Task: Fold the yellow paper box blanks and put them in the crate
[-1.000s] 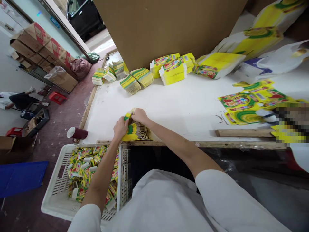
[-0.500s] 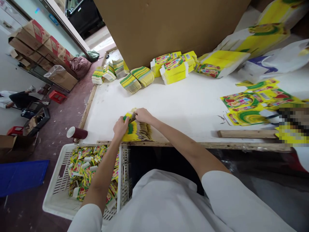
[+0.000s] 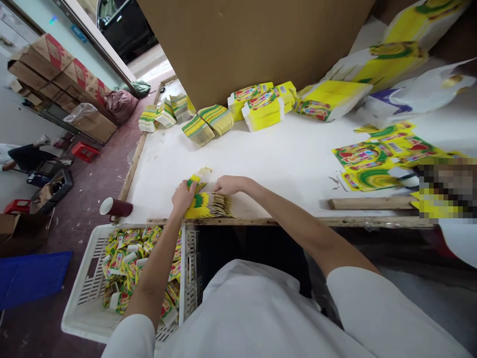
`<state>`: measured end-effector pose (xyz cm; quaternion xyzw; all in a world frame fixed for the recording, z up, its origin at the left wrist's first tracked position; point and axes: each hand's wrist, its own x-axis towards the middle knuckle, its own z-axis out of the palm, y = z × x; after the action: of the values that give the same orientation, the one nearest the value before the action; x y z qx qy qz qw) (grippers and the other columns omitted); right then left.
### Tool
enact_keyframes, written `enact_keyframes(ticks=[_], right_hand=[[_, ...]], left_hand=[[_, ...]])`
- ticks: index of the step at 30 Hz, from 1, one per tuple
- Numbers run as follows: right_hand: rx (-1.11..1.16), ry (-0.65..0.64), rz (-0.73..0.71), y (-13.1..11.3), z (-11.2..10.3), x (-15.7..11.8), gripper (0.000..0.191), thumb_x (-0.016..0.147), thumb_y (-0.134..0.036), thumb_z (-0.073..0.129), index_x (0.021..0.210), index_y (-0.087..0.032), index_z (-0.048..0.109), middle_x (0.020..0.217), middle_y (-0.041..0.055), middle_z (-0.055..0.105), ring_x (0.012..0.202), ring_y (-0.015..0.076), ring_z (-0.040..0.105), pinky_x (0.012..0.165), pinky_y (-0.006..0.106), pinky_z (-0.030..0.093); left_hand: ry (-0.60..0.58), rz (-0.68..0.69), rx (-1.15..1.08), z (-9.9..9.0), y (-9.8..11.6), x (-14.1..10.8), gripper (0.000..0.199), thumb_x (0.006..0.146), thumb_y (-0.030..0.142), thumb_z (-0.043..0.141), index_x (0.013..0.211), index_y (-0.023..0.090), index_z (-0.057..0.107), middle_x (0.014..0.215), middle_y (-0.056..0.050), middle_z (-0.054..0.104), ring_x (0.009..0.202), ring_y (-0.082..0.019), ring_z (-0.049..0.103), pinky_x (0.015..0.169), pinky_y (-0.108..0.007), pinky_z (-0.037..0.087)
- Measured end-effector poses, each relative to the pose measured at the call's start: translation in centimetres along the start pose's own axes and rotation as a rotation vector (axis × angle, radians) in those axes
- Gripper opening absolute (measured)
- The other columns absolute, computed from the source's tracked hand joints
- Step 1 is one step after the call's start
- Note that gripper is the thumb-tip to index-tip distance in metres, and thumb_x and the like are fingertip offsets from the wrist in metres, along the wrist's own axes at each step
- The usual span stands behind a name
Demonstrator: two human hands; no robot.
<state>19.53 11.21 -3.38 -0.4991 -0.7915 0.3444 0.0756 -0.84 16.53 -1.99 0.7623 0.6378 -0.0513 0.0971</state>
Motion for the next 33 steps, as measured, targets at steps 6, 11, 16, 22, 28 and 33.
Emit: enact_keyframes(ticks=[6, 11, 16, 22, 28, 33], right_hand=[[-0.028, 0.196, 0.092, 0.5, -0.5, 0.3, 0.032, 0.095, -0.026, 0.051, 0.117, -0.020, 0.074, 0.108, 0.0071, 0.077, 0.097, 0.0196, 0.067, 0.081, 0.025, 0.045], [-0.078, 0.423, 0.195, 0.5, 0.5, 2.0, 0.043, 0.098, -0.019, 0.043, 0.138, -0.023, 0.057, 0.126, 0.0119, 0.066, 0.111, 0.0237, 0.062, 0.088, 0.029, 0.044], [-0.118, 0.489, 0.200, 0.5, 1.9, 2.1, 0.036, 0.098, -0.020, 0.042, 0.126, -0.022, 0.064, 0.123, 0.0137, 0.061, 0.113, 0.0258, 0.056, 0.084, 0.030, 0.046], [-0.141, 0.485, 0.161, 0.3, 1.4, 2.9, 0.028, 0.097, -0.020, 0.045, 0.116, -0.018, 0.066, 0.119, 0.0132, 0.064, 0.111, 0.0245, 0.056, 0.089, 0.030, 0.044], [-0.117, 0.495, 0.226, -0.4, 0.9, 5.0, 0.033, 0.094, -0.020, 0.047, 0.121, -0.009, 0.062, 0.117, 0.0204, 0.068, 0.109, 0.0292, 0.062, 0.090, 0.035, 0.045], [-0.049, 0.467, 0.324, -1.2, 1.0, 6.1, 0.034, 0.094, -0.020, 0.044, 0.111, -0.008, 0.070, 0.113, 0.0221, 0.071, 0.109, 0.0301, 0.066, 0.090, 0.034, 0.047]], left_hand=[[0.025, 0.035, 0.030, 0.4, 0.1, -0.3, 0.046, 0.097, 0.056, 0.030, 0.120, 0.024, 0.053, 0.126, -0.013, 0.066, 0.119, -0.033, 0.060, 0.091, -0.042, 0.047], [0.027, 0.029, 0.044, 0.3, 0.2, -0.4, 0.044, 0.098, 0.055, 0.030, 0.120, 0.024, 0.053, 0.126, -0.012, 0.066, 0.120, -0.032, 0.060, 0.090, -0.041, 0.048], [0.022, 0.020, 0.049, 0.3, 0.3, -0.4, 0.044, 0.098, 0.055, 0.029, 0.120, 0.024, 0.053, 0.127, -0.012, 0.066, 0.120, -0.032, 0.059, 0.091, -0.040, 0.047], [0.021, 0.022, 0.054, 0.4, 0.3, -0.5, 0.045, 0.099, 0.055, 0.029, 0.121, 0.024, 0.052, 0.126, -0.014, 0.065, 0.118, -0.033, 0.060, 0.089, -0.041, 0.047], [0.033, 0.066, 0.065, 0.4, 0.1, -0.6, 0.040, 0.099, 0.051, 0.029, 0.117, 0.024, 0.052, 0.123, -0.012, 0.066, 0.116, -0.031, 0.060, 0.087, -0.040, 0.047], [0.035, 0.067, 0.068, 0.4, 0.0, -0.6, 0.036, 0.100, 0.046, 0.029, 0.117, 0.024, 0.051, 0.124, -0.012, 0.066, 0.116, -0.030, 0.061, 0.087, -0.039, 0.047]])
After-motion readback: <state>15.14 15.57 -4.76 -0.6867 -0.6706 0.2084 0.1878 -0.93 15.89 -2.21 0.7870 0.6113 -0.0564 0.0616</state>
